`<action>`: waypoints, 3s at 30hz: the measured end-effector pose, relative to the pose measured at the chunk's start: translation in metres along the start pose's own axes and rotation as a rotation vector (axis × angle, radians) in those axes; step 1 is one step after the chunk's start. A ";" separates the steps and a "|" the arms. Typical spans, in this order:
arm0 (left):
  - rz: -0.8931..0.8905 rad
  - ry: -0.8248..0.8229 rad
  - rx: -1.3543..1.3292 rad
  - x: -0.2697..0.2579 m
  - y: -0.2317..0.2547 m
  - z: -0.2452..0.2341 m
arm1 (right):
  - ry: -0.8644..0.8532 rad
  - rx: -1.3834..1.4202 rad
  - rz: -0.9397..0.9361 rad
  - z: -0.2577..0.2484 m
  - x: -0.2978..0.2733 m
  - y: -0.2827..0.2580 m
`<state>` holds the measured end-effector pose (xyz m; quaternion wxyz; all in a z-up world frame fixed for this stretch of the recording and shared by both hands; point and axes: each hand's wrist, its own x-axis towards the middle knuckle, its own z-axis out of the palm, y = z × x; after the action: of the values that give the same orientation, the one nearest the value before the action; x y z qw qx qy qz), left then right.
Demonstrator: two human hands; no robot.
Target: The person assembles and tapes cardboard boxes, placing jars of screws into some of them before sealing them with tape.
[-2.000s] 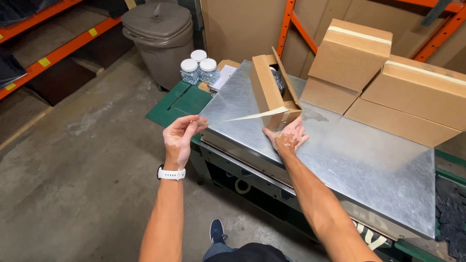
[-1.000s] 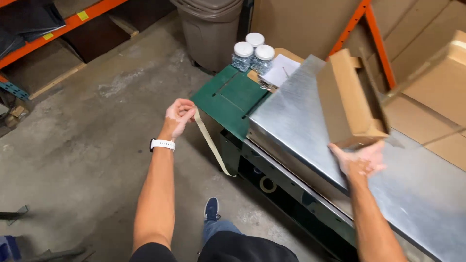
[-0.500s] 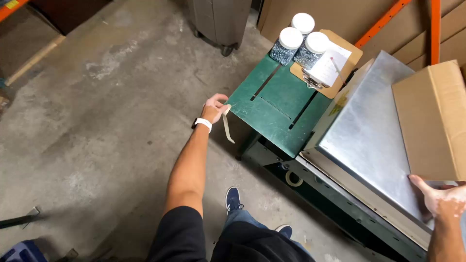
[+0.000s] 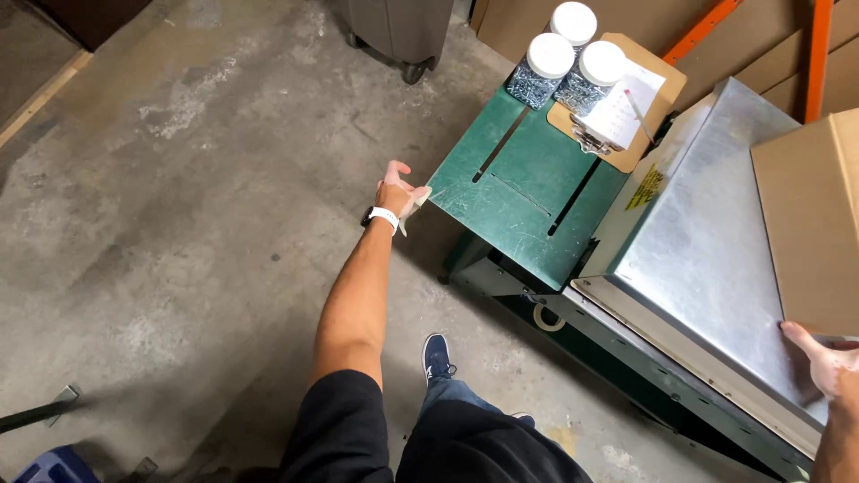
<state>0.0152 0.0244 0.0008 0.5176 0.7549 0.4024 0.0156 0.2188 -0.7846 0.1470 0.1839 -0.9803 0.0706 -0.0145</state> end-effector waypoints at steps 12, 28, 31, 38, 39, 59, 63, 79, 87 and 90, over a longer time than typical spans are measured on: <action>-0.229 0.026 0.121 -0.013 0.048 -0.007 | -0.018 0.110 -0.114 0.009 0.011 0.009; 0.224 0.758 0.114 -0.057 0.133 0.098 | -0.014 0.132 0.158 -0.073 -0.046 -0.067; 0.497 0.786 0.023 -0.103 0.225 0.126 | -0.130 0.059 0.206 -0.103 -0.058 -0.069; 0.898 -0.077 -0.235 -0.188 0.371 0.271 | -0.294 -0.148 -0.020 -0.095 0.045 0.087; 0.818 -0.223 -0.262 -0.193 0.384 0.291 | -0.286 -0.290 -0.176 -0.086 0.074 0.118; 0.452 -0.203 0.455 -0.158 0.399 0.396 | 0.100 -0.491 -1.159 -0.135 0.016 0.008; 0.528 -0.202 0.597 -0.308 0.464 0.330 | -0.083 -0.682 -0.823 -0.203 -0.004 -0.020; 0.809 -0.067 0.412 -0.209 0.334 0.366 | -0.430 -0.567 -0.578 -0.229 0.018 -0.046; 1.243 0.207 0.640 -0.273 0.381 0.374 | -0.486 -0.534 -0.537 -0.192 0.033 -0.049; 1.097 -0.094 0.791 -0.283 0.413 0.374 | -0.470 -0.499 -0.525 -0.195 0.028 -0.045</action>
<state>0.2327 -0.4974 0.2669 0.1365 0.9823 -0.0866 0.0947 0.2417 -0.8167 0.3449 -0.0577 -0.9560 -0.2239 0.1804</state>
